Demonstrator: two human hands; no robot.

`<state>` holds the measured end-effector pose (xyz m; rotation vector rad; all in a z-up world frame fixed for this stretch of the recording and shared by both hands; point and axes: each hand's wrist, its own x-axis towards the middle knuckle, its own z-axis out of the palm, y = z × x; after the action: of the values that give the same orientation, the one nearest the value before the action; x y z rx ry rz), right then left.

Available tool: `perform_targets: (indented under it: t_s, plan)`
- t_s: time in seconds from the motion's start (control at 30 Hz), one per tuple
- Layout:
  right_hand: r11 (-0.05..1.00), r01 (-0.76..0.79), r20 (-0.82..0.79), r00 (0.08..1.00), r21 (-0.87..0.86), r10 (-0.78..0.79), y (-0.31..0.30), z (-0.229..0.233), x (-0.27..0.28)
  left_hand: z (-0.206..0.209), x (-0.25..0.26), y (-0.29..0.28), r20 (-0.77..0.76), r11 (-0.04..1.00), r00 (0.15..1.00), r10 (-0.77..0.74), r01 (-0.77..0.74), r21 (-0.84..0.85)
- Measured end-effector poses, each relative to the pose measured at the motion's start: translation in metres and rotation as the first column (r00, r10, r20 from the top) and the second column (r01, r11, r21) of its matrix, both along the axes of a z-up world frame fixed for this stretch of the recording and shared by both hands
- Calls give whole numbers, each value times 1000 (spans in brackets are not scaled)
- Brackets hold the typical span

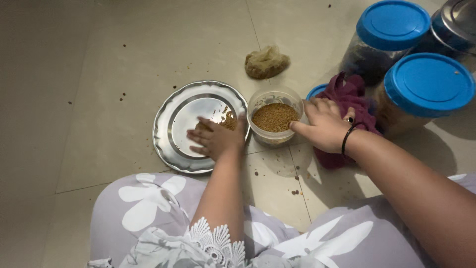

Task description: The person scoops grains from a metal plate into a small plastic container using their left hand while holding the container steady with the right hand. The person repeats this action until the plate is empty, then pours the remaining grains from the plate into the container.

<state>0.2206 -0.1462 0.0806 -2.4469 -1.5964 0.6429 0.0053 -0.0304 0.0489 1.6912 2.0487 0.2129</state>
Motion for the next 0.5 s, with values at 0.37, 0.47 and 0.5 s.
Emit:
perform_targets:
  t_s: [0.37,0.47,0.5]
  plan:
    - [1000,-22,-19,1000,5,22,1,-6,5,-47,3,46,-64,892,984,-164,176,415]
    - [986,-99,-33,994,136,104,0,-12,8,-55,0,57,-113,888,977,-183,214,408]
    - [970,-131,-39,989,204,142,1,-12,9,-57,0,62,-125,885,974,-190,225,408]
